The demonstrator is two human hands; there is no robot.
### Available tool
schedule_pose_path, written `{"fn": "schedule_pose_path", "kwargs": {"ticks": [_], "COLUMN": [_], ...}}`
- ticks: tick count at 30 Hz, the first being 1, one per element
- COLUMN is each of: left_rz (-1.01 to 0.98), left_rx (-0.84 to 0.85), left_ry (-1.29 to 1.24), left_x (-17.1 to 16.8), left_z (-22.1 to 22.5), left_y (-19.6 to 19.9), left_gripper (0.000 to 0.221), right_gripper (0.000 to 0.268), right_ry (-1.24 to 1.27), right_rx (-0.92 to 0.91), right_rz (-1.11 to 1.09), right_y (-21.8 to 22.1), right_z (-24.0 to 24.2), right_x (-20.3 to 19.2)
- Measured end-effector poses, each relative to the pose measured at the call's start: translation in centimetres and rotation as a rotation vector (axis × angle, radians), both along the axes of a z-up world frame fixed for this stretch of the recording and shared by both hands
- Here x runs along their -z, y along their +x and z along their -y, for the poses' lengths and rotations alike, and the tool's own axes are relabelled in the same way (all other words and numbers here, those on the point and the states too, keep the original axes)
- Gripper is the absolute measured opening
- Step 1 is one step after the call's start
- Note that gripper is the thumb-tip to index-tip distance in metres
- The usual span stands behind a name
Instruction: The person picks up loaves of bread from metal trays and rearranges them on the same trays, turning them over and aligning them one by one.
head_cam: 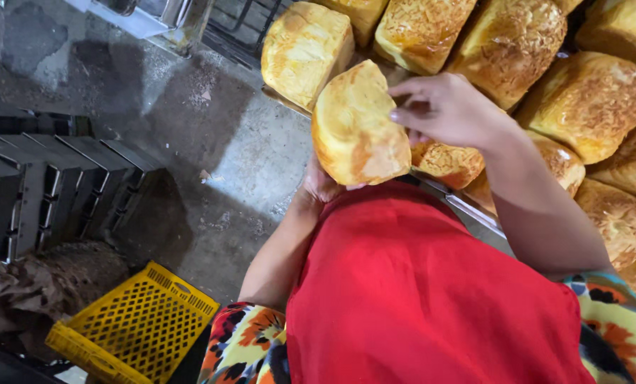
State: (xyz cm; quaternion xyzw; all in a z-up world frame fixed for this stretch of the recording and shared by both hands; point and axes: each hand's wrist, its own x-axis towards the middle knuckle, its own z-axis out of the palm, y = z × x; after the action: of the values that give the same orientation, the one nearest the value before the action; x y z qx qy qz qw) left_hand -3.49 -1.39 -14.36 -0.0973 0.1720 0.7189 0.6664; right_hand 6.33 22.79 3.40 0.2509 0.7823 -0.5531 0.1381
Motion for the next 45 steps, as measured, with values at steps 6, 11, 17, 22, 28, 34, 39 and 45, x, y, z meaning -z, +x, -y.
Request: {"fn": "schedule_pose_path", "kwargs": {"ticks": [6,11,17,22,28,34,39,45], "left_rz": [-0.153,-0.3,-0.402,-0.435,-0.514,-0.268,-0.195,-0.426], "left_rx": [-0.09,0.044,-0.004,-0.169,-0.215,-0.182,-0.046,-0.023], "left_ry": [-0.31,-0.535,-0.516,-0.306,-0.352,-0.075,-0.304,-0.499], "left_x": [0.2,0.4,0.7,2.8,7.8,6.9,0.1,-3.5], "left_z": [0.3,0.0,-0.6,0.1,-0.2,-2.8,-2.8,-1.9], "left_y": [0.8,0.2,0.9,1.1,1.0,0.4,0.2,-1.3], "left_gripper": [0.075,0.079,0.077,0.064,0.06,0.063,0.07,0.076], "right_gripper": [0.046,0.043,0.044,0.049,0.049,0.046,0.045,0.042], "right_ry": [0.156,0.04,0.252,0.186,0.117,0.199,0.282,0.294], "right_rx": [-0.065,0.006,0.005,0.039,0.114,0.18,0.101,0.103], "right_rz": [-0.021,0.062,0.049,-0.106,-0.16,-0.174,-0.246,-0.228], "right_y": [-1.5,-2.1,-0.6,1.0,2.3,2.8,1.3,-0.4], "right_z": [-2.2,-3.6,-2.8,-3.7,-3.8,-3.1,-4.0,-4.2], "right_x": [4.0,7.1,3.9,5.0,6.2,5.1,5.3,6.3]}}
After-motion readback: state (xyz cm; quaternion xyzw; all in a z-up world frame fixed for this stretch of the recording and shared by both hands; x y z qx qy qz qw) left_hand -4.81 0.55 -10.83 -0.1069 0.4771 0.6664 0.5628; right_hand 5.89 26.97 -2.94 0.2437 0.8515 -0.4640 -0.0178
